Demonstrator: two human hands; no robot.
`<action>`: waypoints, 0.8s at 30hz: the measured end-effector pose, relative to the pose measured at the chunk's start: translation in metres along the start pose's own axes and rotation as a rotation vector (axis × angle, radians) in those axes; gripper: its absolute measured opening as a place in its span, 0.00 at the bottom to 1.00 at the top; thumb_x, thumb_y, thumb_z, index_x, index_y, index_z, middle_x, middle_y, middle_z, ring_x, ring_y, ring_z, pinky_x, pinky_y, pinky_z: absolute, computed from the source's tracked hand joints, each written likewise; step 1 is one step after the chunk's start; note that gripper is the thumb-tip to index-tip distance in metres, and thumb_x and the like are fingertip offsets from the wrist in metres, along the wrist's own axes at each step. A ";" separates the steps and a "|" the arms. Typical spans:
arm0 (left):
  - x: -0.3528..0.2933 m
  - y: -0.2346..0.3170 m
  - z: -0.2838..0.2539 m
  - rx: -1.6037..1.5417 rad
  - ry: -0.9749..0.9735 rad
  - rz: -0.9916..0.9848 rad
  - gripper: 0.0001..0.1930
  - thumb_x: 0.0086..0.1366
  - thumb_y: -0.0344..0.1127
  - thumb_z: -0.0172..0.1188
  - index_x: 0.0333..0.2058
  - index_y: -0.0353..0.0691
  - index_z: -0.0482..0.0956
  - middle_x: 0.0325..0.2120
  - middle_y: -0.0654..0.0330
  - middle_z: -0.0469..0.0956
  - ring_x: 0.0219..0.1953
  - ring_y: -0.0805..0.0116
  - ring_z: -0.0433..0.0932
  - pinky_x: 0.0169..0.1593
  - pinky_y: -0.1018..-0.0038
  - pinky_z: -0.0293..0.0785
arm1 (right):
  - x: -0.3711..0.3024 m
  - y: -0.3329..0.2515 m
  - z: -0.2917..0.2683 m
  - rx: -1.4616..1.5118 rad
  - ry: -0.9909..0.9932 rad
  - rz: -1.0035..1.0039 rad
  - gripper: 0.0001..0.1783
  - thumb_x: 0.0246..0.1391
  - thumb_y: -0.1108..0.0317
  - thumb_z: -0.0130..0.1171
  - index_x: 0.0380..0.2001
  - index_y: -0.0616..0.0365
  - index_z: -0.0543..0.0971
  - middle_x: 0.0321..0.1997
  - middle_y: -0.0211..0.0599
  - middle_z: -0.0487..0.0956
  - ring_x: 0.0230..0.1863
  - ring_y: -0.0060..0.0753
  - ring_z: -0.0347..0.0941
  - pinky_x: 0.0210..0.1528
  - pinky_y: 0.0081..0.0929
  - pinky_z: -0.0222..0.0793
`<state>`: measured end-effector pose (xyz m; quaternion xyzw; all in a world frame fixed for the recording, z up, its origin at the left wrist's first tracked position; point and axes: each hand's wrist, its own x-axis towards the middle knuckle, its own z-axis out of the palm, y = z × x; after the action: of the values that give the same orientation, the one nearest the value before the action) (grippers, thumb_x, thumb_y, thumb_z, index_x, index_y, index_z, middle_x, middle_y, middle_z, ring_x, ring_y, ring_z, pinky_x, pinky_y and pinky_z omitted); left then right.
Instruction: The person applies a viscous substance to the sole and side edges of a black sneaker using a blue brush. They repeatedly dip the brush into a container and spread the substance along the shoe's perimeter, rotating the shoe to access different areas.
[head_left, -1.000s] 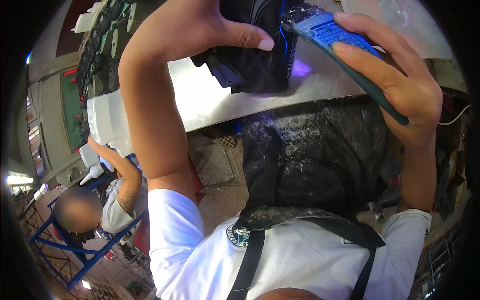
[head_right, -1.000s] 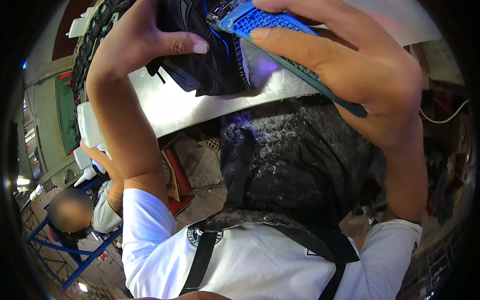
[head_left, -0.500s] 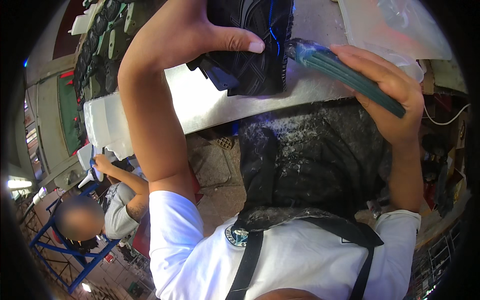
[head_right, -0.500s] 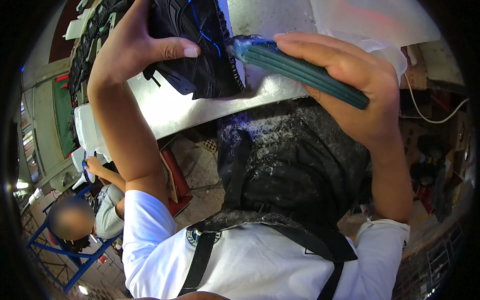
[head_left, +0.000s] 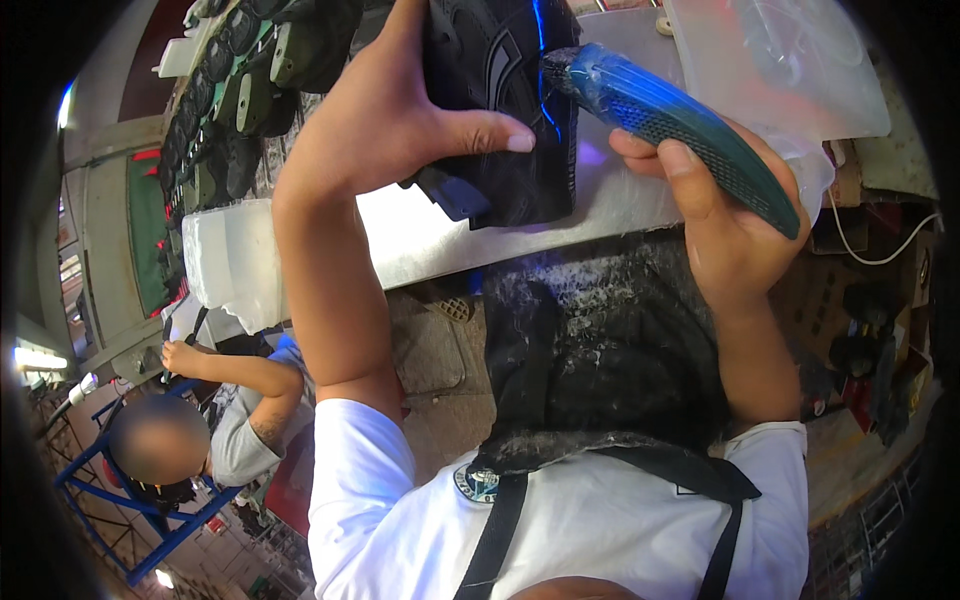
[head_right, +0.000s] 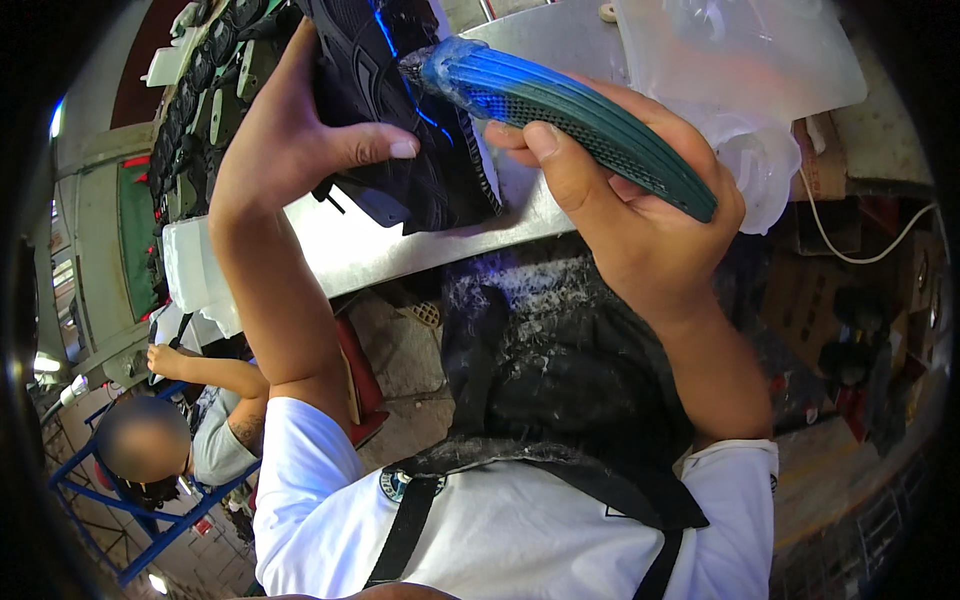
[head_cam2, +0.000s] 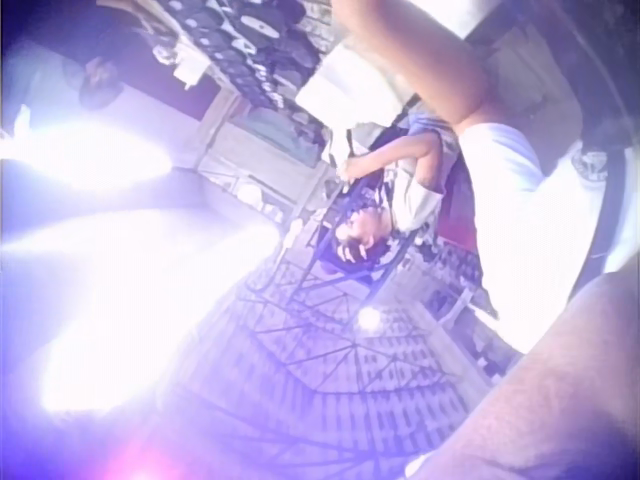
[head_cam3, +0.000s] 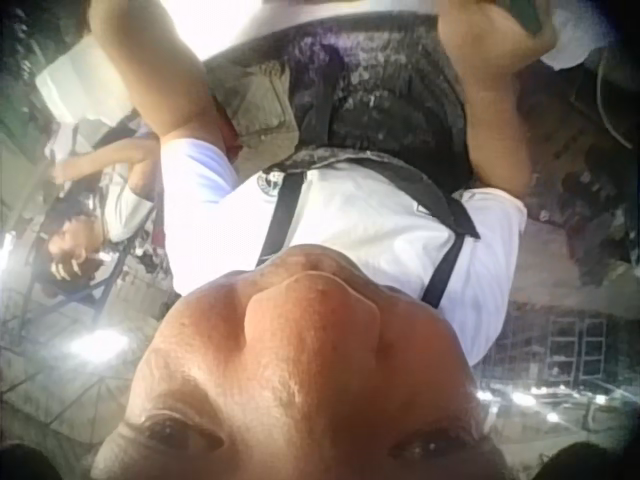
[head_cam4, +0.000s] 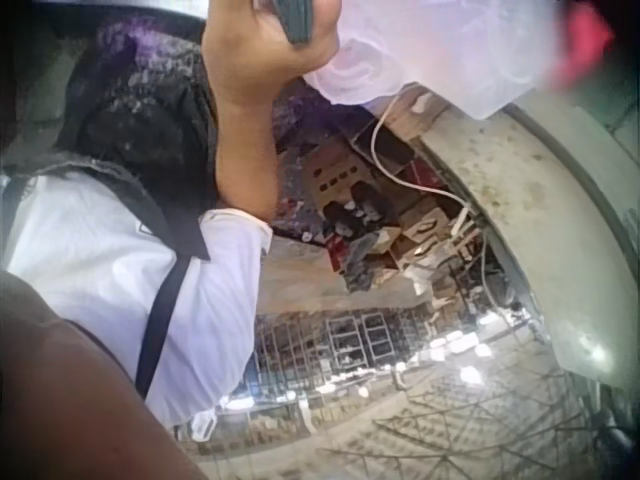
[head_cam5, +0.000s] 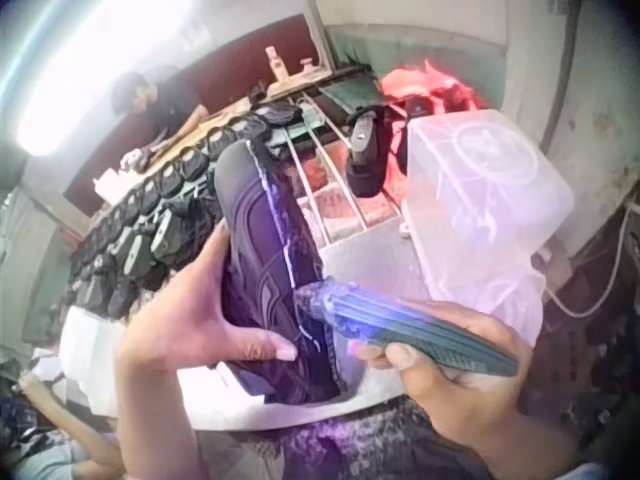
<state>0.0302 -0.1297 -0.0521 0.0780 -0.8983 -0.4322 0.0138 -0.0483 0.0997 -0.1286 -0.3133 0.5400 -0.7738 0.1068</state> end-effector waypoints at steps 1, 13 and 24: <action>0.000 -0.006 0.000 -0.069 0.025 -0.009 0.53 0.40 0.27 0.82 0.65 0.34 0.58 0.53 0.55 0.75 0.55 0.66 0.74 0.60 0.68 0.70 | 0.002 -0.003 0.004 0.028 0.019 0.005 0.14 0.59 0.78 0.57 0.45 0.79 0.76 0.37 0.53 0.83 0.39 0.44 0.83 0.44 0.33 0.81; -0.016 0.001 0.010 -0.066 0.093 0.037 0.58 0.38 0.32 0.84 0.66 0.35 0.56 0.55 0.55 0.73 0.57 0.66 0.71 0.62 0.67 0.67 | 0.038 -0.049 0.004 -0.051 0.074 0.032 0.13 0.59 0.76 0.56 0.43 0.79 0.78 0.37 0.56 0.83 0.37 0.46 0.84 0.41 0.32 0.83; -0.054 -0.008 0.000 0.198 0.009 0.049 0.62 0.34 0.40 0.84 0.66 0.32 0.55 0.54 0.43 0.74 0.56 0.48 0.75 0.58 0.64 0.70 | 0.037 -0.083 -0.052 -0.213 0.086 -0.061 0.19 0.64 0.67 0.51 0.47 0.76 0.75 0.34 0.49 0.80 0.29 0.37 0.77 0.31 0.29 0.75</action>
<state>0.0847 -0.1265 -0.0562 0.0589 -0.9381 -0.3406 0.0207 -0.0939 0.1537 -0.0518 -0.3057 0.6135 -0.7277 0.0258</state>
